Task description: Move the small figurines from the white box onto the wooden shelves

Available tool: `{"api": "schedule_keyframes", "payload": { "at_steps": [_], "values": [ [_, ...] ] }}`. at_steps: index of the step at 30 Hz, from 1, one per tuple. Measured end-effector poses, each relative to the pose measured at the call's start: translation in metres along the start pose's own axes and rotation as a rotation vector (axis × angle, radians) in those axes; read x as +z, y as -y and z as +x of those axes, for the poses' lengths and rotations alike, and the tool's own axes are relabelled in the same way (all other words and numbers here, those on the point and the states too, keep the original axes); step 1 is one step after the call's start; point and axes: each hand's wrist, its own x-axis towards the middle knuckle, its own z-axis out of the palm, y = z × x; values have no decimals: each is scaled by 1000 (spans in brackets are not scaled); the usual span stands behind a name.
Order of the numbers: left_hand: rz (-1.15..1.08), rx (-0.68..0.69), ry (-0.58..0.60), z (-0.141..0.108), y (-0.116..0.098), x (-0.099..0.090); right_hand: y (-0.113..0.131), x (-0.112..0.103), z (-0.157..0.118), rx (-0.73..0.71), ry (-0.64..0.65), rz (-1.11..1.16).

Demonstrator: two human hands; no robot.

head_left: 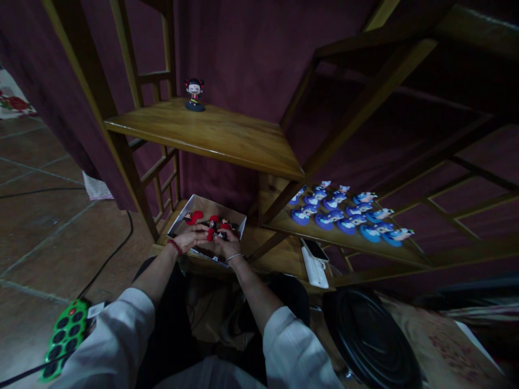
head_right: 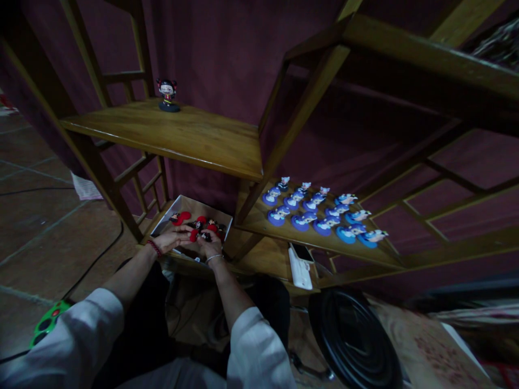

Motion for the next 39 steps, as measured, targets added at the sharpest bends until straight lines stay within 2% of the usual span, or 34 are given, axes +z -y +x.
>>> {"api": "schedule_keyframes", "payload": {
  "at_steps": [8, 16, 28, 39],
  "values": [
    [-6, 26, -5, 0, 0, 0, 14, 2, -2, -84, -29, -226],
    [-63, 54, -2, 3, 2, -1, 18, 4, 1, -120, -74, -282],
    [-36, 64, -13, 1, -1, 0, 12, 3, 3, -5, -42, -175],
    [-16, 70, -37, 4, 1, -3, 6, 4, 6, -5, -50, -137]
  ]
}}
